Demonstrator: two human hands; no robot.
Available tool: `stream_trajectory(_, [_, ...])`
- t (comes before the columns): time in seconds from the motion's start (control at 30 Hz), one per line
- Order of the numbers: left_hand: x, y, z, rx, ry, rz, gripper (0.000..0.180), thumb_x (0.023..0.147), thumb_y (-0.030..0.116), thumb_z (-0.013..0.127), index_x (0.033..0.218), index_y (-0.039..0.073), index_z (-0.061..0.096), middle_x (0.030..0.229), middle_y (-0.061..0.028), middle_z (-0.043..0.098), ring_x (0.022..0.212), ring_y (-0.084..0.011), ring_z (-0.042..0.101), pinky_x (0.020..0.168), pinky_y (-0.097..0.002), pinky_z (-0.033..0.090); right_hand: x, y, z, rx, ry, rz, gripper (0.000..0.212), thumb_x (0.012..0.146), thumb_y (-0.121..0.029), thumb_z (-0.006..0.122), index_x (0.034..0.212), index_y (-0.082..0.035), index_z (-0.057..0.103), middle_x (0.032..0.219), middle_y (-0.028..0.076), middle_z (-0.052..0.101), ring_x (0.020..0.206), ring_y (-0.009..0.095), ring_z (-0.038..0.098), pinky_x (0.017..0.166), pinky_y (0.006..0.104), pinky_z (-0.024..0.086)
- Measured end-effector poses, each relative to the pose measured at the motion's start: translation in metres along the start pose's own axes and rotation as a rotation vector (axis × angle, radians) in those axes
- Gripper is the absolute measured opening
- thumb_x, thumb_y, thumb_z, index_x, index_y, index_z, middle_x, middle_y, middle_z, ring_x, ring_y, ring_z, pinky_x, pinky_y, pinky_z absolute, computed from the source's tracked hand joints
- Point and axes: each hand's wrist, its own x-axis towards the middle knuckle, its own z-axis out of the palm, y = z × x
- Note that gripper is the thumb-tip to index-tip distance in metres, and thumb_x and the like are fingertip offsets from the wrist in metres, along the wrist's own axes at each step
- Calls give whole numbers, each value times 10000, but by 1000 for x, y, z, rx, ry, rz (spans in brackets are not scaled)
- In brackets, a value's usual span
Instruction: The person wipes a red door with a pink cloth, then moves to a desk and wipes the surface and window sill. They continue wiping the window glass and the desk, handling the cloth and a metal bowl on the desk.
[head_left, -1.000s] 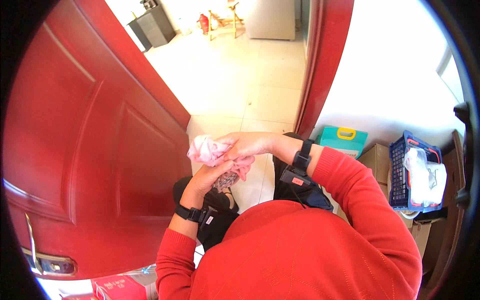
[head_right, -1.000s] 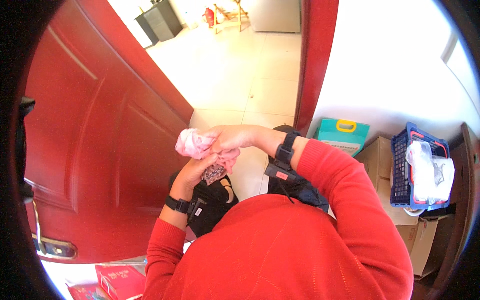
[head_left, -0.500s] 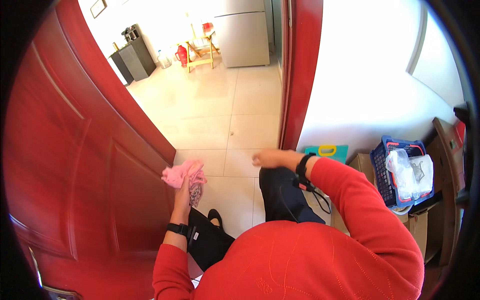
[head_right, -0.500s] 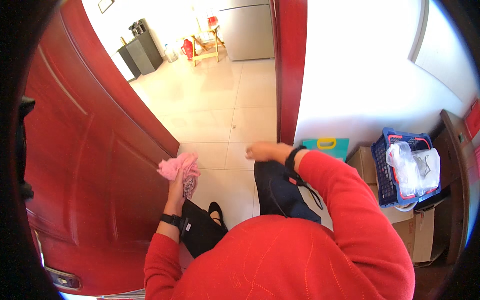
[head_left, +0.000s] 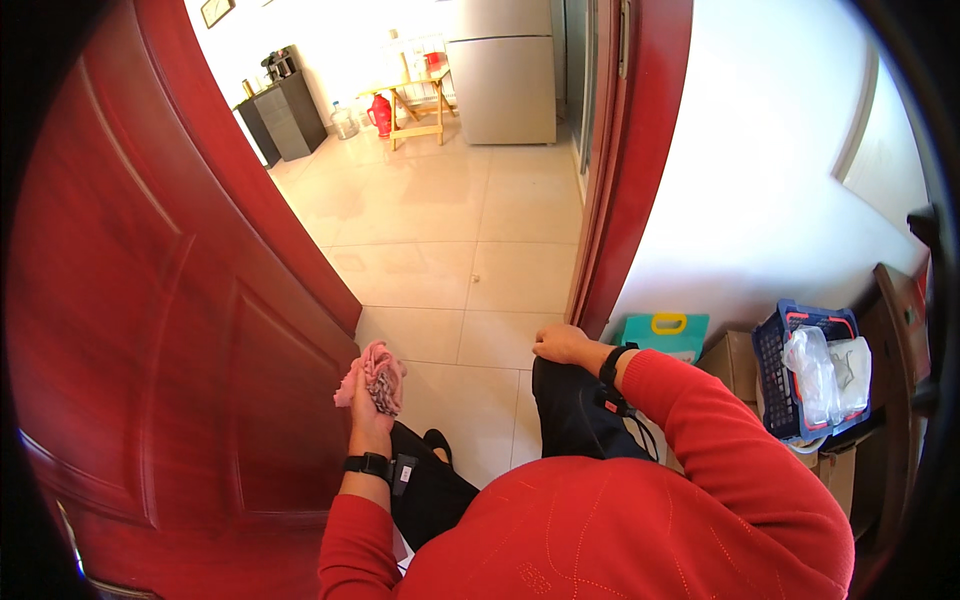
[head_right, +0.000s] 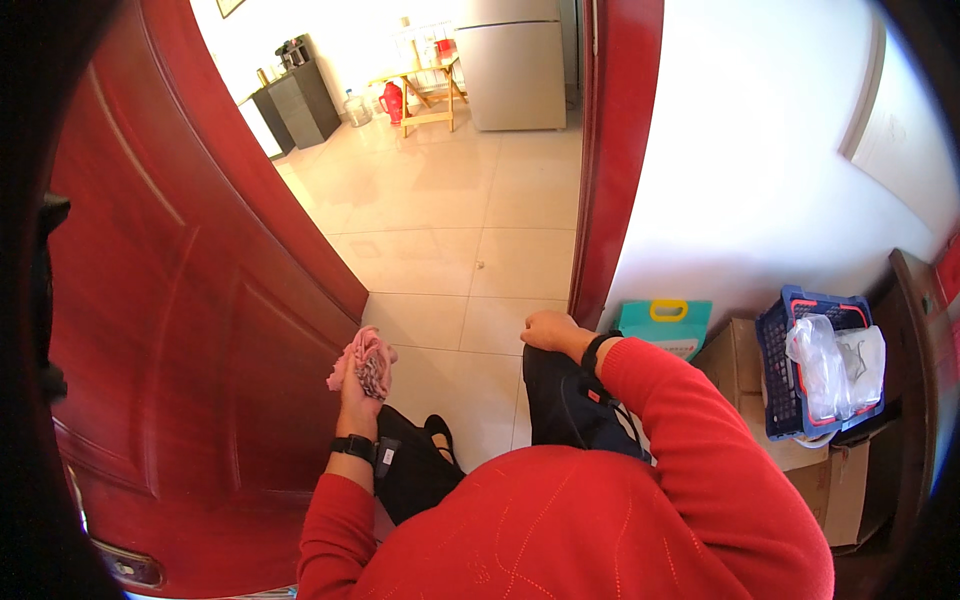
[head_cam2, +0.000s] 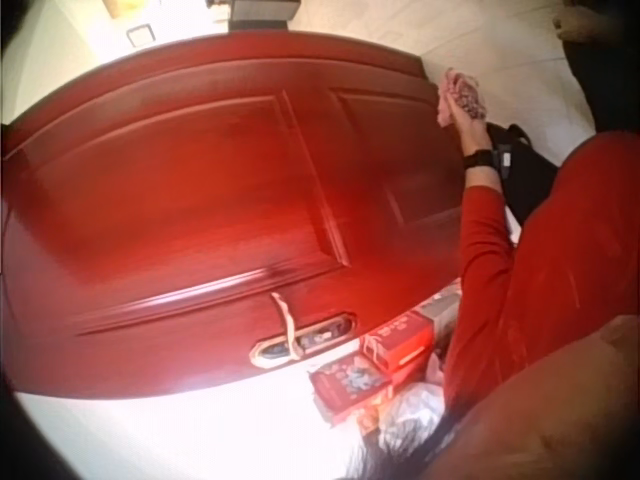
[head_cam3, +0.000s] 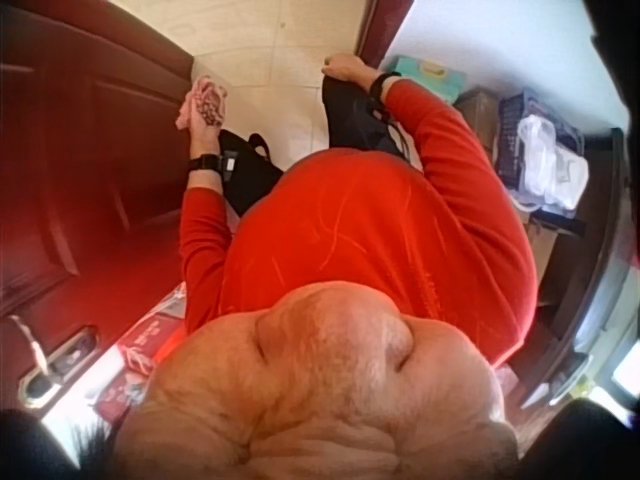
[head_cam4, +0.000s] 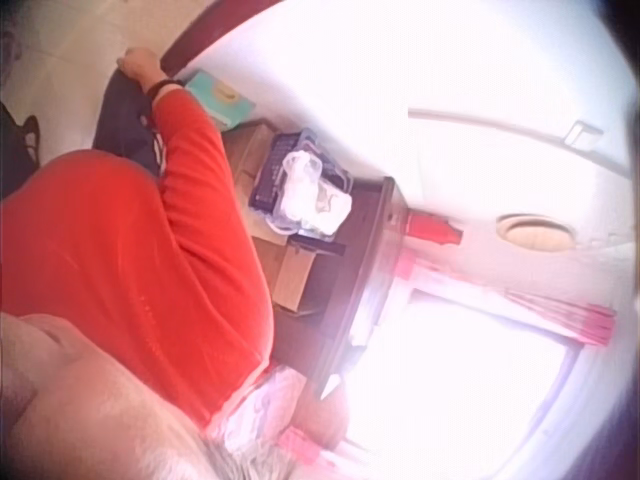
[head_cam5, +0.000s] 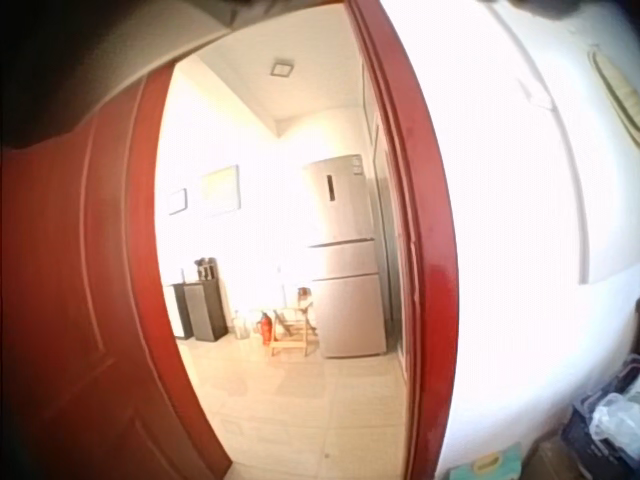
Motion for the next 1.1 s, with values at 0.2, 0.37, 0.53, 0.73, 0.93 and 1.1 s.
stream_trajectory(0.2, [-6,5,5,-43,-110,45,321,1034,243,480,1272,36,537,1083,-50,612,1014,-166,608,870,-283,530,12,11,9,81,18,-46,405,863,-311,476,964,-4,719,1040,235,690,1014,416,644,880,511,503])
stream_trajectory(0.37, [-6,8,3,16,-66,121,319,1006,232,513,1261,41,535,1031,-35,590,930,-169,575,841,-285,516,29,28,26,28,110,-44,364,886,-262,469,924,-3,722,1012,247,686,958,431,654,850,526,511])
stream_trajectory(0.53, [12,1,-20,1,-222,139,367,972,226,538,1296,54,517,1021,-22,543,901,-202,529,782,-334,469,36,40,36,-294,145,-179,232,836,-157,551,875,-18,733,905,228,691,889,410,682,732,523,558])
stream_trajectory(0.73, [30,11,-40,31,-469,45,415,972,238,520,1363,117,448,1063,14,479,899,-182,482,799,-324,406,-10,17,26,71,242,78,346,851,-280,518,909,-4,718,931,224,701,928,419,671,810,511,533])
stream_trajectory(0.93, [41,2,-38,217,-292,24,484,927,280,575,1361,112,443,1043,7,484,868,-164,476,739,-310,384,-56,25,7,73,315,-10,368,862,-342,496,909,-37,697,934,220,693,921,409,660,822,514,517])
stream_trajectory(1.1, [57,-13,-26,26,-666,-145,488,920,323,579,1334,106,441,982,-10,512,868,-166,485,752,-299,403,-78,30,-1,33,357,73,350,843,-334,511,910,-51,705,939,200,700,932,393,662,814,507,521])
